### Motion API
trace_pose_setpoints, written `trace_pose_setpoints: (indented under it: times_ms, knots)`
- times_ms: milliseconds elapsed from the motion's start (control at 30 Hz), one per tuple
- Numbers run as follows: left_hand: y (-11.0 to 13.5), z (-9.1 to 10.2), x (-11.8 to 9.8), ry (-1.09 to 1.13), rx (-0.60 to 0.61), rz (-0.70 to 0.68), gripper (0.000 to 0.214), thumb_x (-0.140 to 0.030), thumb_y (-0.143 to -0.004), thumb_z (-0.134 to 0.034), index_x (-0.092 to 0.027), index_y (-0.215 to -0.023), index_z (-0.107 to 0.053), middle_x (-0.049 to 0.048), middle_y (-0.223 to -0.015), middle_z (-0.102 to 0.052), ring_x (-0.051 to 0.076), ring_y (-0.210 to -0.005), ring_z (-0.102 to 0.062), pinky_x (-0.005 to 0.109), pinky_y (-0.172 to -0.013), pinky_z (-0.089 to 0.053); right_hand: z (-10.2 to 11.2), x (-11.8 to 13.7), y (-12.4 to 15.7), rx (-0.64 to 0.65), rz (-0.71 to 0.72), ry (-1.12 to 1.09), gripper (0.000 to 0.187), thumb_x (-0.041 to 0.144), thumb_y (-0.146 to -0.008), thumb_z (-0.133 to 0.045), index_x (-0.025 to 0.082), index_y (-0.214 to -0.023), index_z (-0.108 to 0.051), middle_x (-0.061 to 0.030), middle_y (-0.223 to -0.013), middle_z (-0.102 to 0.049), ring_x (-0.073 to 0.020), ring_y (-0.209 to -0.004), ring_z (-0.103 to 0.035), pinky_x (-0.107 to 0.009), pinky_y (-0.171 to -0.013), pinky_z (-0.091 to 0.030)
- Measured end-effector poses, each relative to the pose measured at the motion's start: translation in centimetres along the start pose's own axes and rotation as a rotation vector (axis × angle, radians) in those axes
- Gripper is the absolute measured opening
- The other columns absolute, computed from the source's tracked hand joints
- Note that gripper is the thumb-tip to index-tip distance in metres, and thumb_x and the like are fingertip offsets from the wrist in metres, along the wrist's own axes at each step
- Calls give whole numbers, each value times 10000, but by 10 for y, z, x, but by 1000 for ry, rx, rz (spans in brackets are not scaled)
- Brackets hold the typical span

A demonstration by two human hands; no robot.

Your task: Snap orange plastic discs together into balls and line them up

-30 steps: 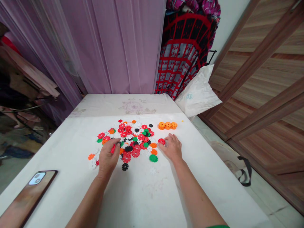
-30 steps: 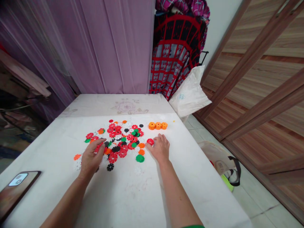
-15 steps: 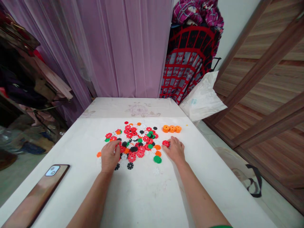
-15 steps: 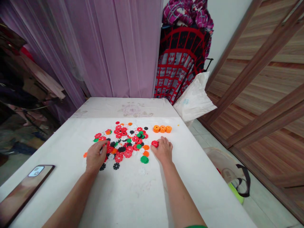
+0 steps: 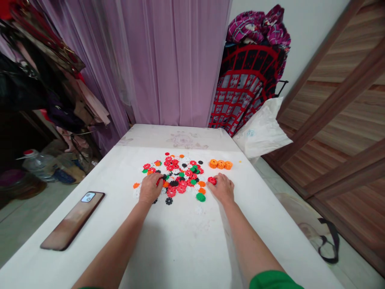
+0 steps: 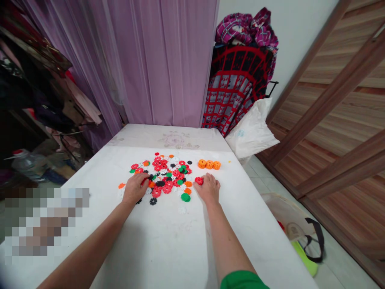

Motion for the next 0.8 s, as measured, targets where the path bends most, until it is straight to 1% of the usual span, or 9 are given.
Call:
trace_pose_setpoints:
  times_ms: [100, 167, 233, 300, 400, 500, 567, 667, 800]
  knots:
    - [0, 0, -2, -3, 20, -9, 233, -274, -853, -492, -222, -944, -700, 87, -963, -739, 244, -934, -678, 413, -866, -527, 2, -1, 1, -24, 20, -32, 397, 465, -823, -578, 188, -1104, -628, -163, -1316, -596, -333, -1251, -504, -532, -1049, -336]
    - [1, -2, -1, -4, 30, -8, 237, -275, -860, -489, -221, -951, -701, 83, -962, -739, 241, -937, -677, 414, -871, -526, 6, 0, 3, -70, 24, -53, 393, 432, -840, -555, 173, -1125, -634, -172, -1329, -586, -337, -1261, -498, -532, -1045, -346]
    - [1, -3, -1, -6, 37, 0, 237, -272, -865, -489, -222, -955, -702, 79, -966, -738, 238, -942, -675, 413, -877, -525, 11, 11, 5, -136, 68, -78, 357, 390, -839, -557, 174, -1105, -657, -168, -1351, -572, -337, -1293, -471, -527, -1059, -337]
    - [1, -4, -1, -7, 44, 7, 235, -265, -865, -489, -224, -956, -702, 76, -971, -737, 232, -939, -675, 409, -881, -525, 16, 33, 9, -176, 189, -113, 315, 365, -829, -579, 199, -1077, -680, -137, -1370, -563, -322, -1338, -426, -514, -1091, -310]
    - [0, -6, 0, -8, 57, 14, 233, -261, -860, -498, -224, -966, -701, 72, -975, -737, 226, -935, -673, 405, -883, -526, 12, 77, 19, -102, 423, -150, 295, 382, -798, -650, 254, -1058, -704, -81, -1421, -528, -313, -1398, -342, -509, -1119, -277]
    - [0, -7, 0, -12, 64, 20, 232, -250, -855, -502, -223, -972, -701, 70, -982, -737, 221, -938, -671, 402, -889, -525, 1, 107, 30, 12, 531, -150, 294, 411, -757, -710, 262, -1010, -726, -87, -1450, -504, -336, -1409, -317, -539, -1122, -257]
    - [0, -7, 0, -12, 68, 22, 234, -250, -861, -499, -224, -978, -700, 71, -985, -735, 220, -944, -669, 401, -895, -523, -5, 116, 35, 57, 549, -138, 331, 415, -748, -724, 256, -1038, -726, -105, -1459, -496, -341, -1414, -310, -549, -1126, -246]
    - [1, -7, -1, -10, 76, 17, 241, -257, -869, -494, -224, -997, -695, 75, -992, -731, 227, -965, -663, 409, -901, -517, -9, 118, 38, 97, 539, -106, 378, 415, -744, -731, 255, -1086, -718, -122, -1452, -504, -343, -1411, -320, -563, -1127, -233]
    - [1, -9, -5, -20, 99, -18, 244, -249, -868, -492, -215, -1007, -689, 80, -1020, -725, 235, -982, -653, 415, -912, -505, -7, 119, 38, 140, 516, -78, 357, 422, -754, -723, 278, -1080, -722, -108, -1418, -542, -334, -1393, -351, -570, -1128, -214]
Point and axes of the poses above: each hand's wrist, its own y-axis away from the middle knuckle, its own z-axis out of the back of the hand, x = y × z, the point moved 6 cm from there along -y, towards the middle knuckle
